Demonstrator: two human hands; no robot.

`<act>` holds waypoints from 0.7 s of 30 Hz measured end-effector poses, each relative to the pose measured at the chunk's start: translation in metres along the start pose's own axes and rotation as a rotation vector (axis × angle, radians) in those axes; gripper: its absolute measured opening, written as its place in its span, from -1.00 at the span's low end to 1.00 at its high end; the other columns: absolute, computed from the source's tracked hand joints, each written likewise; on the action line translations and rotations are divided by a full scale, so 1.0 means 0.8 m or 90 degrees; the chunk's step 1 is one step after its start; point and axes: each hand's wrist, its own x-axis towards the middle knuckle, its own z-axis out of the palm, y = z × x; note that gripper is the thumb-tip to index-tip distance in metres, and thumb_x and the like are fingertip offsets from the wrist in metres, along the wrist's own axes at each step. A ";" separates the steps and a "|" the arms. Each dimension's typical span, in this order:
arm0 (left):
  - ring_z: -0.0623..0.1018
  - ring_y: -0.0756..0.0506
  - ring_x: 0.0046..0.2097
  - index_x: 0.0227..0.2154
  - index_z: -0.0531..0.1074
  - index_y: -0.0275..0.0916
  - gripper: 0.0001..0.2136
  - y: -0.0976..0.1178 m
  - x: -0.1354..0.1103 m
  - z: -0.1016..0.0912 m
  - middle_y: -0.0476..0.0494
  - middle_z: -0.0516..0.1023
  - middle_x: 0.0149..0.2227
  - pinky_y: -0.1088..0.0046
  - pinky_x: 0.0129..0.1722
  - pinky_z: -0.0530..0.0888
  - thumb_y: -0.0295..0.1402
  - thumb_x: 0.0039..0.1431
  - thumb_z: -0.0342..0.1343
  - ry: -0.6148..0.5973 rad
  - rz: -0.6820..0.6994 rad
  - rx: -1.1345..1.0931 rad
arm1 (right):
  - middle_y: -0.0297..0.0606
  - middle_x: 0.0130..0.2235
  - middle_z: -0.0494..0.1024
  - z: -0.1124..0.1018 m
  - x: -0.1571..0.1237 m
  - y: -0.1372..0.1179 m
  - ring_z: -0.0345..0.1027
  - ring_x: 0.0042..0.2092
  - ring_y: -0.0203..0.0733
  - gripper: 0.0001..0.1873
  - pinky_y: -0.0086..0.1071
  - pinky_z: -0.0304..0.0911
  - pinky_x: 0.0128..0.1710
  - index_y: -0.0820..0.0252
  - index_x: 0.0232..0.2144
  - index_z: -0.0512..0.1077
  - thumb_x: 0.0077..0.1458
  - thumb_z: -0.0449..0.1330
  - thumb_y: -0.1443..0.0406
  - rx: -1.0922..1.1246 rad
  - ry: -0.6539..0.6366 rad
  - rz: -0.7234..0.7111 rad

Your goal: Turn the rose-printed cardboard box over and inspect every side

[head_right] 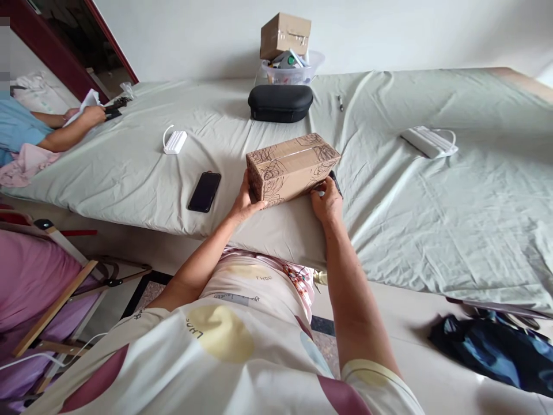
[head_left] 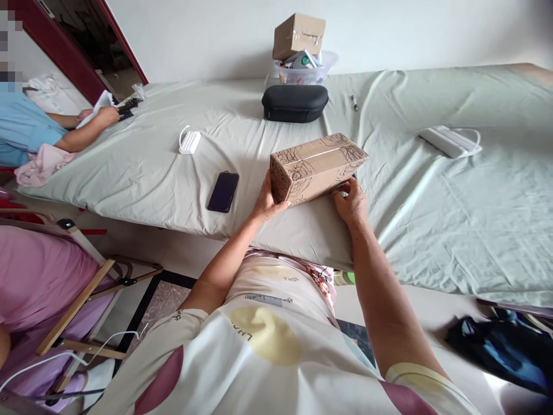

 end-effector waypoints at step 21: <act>-0.02 -0.50 0.59 0.53 -0.38 -0.35 0.35 0.007 -0.013 0.009 -0.63 -0.15 0.57 -0.04 0.57 0.10 -0.17 -0.06 0.55 -0.062 -0.002 0.238 | -0.12 -0.07 0.64 -0.002 0.000 0.006 0.53 -0.03 0.07 -0.34 0.12 0.48 0.13 0.11 0.21 0.36 0.01 0.21 0.28 0.036 0.009 0.048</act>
